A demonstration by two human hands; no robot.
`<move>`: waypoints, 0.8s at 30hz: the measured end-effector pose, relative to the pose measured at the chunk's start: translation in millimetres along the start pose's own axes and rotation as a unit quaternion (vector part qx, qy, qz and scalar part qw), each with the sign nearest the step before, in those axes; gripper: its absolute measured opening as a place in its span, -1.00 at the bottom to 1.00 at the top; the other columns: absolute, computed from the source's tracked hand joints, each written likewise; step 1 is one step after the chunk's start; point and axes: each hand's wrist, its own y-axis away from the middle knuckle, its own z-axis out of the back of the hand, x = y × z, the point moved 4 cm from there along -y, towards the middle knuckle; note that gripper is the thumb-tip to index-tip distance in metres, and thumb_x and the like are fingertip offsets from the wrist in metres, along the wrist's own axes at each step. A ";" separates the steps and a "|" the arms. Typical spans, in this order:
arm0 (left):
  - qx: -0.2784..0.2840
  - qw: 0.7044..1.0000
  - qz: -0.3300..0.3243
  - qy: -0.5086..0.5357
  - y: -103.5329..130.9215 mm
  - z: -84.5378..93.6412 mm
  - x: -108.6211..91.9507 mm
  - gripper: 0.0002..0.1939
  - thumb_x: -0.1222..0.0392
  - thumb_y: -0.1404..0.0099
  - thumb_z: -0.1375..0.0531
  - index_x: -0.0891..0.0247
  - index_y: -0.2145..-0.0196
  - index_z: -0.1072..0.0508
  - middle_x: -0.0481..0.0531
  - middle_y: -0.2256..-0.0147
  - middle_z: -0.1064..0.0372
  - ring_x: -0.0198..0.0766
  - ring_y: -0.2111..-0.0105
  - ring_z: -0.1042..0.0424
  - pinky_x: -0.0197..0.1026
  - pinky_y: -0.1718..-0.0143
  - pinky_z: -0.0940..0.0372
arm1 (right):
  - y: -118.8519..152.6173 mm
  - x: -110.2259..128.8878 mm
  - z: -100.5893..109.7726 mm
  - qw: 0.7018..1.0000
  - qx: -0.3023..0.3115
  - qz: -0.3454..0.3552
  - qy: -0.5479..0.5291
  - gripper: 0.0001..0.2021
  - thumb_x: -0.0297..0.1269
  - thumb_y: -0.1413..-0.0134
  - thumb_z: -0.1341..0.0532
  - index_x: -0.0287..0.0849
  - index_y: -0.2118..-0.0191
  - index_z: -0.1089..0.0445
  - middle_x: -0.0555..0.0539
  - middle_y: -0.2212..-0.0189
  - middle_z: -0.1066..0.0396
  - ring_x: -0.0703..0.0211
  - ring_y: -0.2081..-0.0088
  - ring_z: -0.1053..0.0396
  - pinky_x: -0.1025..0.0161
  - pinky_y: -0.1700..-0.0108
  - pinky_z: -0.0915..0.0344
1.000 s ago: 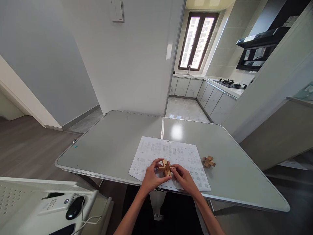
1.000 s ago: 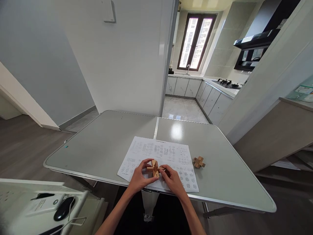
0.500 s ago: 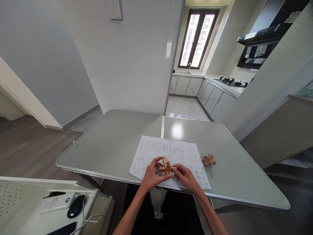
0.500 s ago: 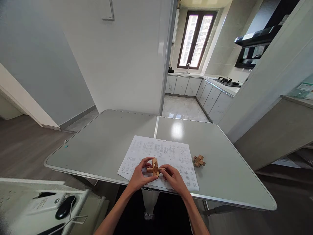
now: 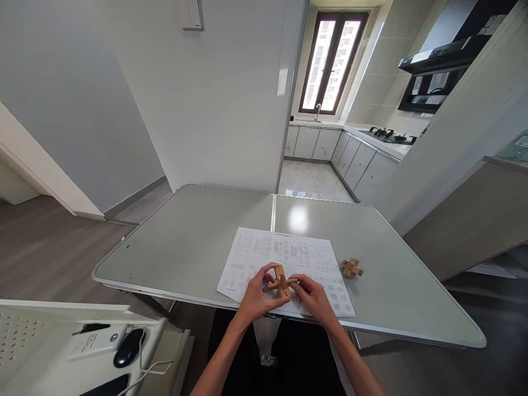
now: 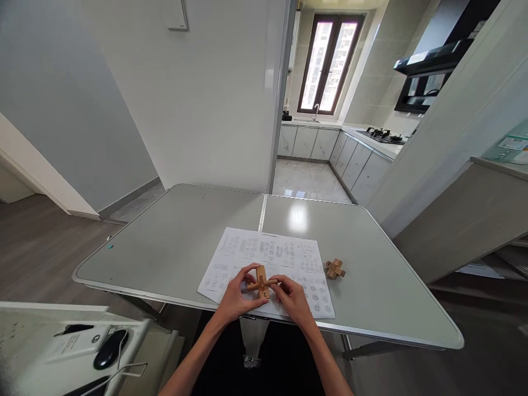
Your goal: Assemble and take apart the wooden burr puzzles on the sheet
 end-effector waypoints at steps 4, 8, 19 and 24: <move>0.007 1.000 -0.004 0.003 1.1 -2.5 3.8 -0.12 0.10 -0.03 -0.51 0.06 -0.25 -0.27 0.01 0.13 -0.38 -0.11 0.08 -0.42 -0.04 0.00 -0.37 | -0.5 -0.2 0.0 1.000 0.005 0.007 -0.014 -0.62 0.08 -0.21 -0.30 -0.14 0.10 -0.55 -0.08 0.27 -0.52 0.19 0.44 -0.31 0.24 0.36 -0.31; 0.013 1.000 -0.006 0.002 1.2 -5.2 6.7 -0.12 0.14 -0.01 -0.50 0.07 -0.25 -0.27 0.05 0.06 -0.37 -0.09 0.04 -0.41 -0.05 0.03 -0.40 | -1.5 -0.2 -1.0 1.000 0.015 0.006 -0.023 -0.63 0.08 -0.17 -0.33 -0.14 0.14 -0.57 -0.12 0.20 -0.54 0.14 0.37 -0.38 0.23 0.33 -0.35; 0.018 0.999 -0.016 -0.026 1.4 -2.5 -3.6 -0.17 0.10 -0.01 -0.50 0.08 -0.21 -0.33 0.06 0.05 -0.44 -0.04 0.06 -0.46 -0.02 0.05 -0.41 | 1.1 4.8 2.8 1.000 -0.016 0.012 0.015 -0.67 0.04 -0.19 -0.32 -0.14 0.19 -0.57 -0.06 0.36 -0.52 0.19 0.47 -0.28 0.27 0.39 -0.24; 0.014 0.999 -0.022 -0.036 0.2 -4.0 -5.9 -0.22 0.11 0.01 -0.49 0.09 -0.15 -0.35 0.03 0.09 -0.45 -0.09 0.13 -0.47 -0.06 0.09 -0.41 | 2.1 3.3 4.8 0.998 -0.041 0.026 0.043 -0.70 0.02 -0.19 -0.32 -0.14 0.22 -0.56 -0.05 0.37 -0.51 0.21 0.48 -0.25 0.27 0.39 -0.22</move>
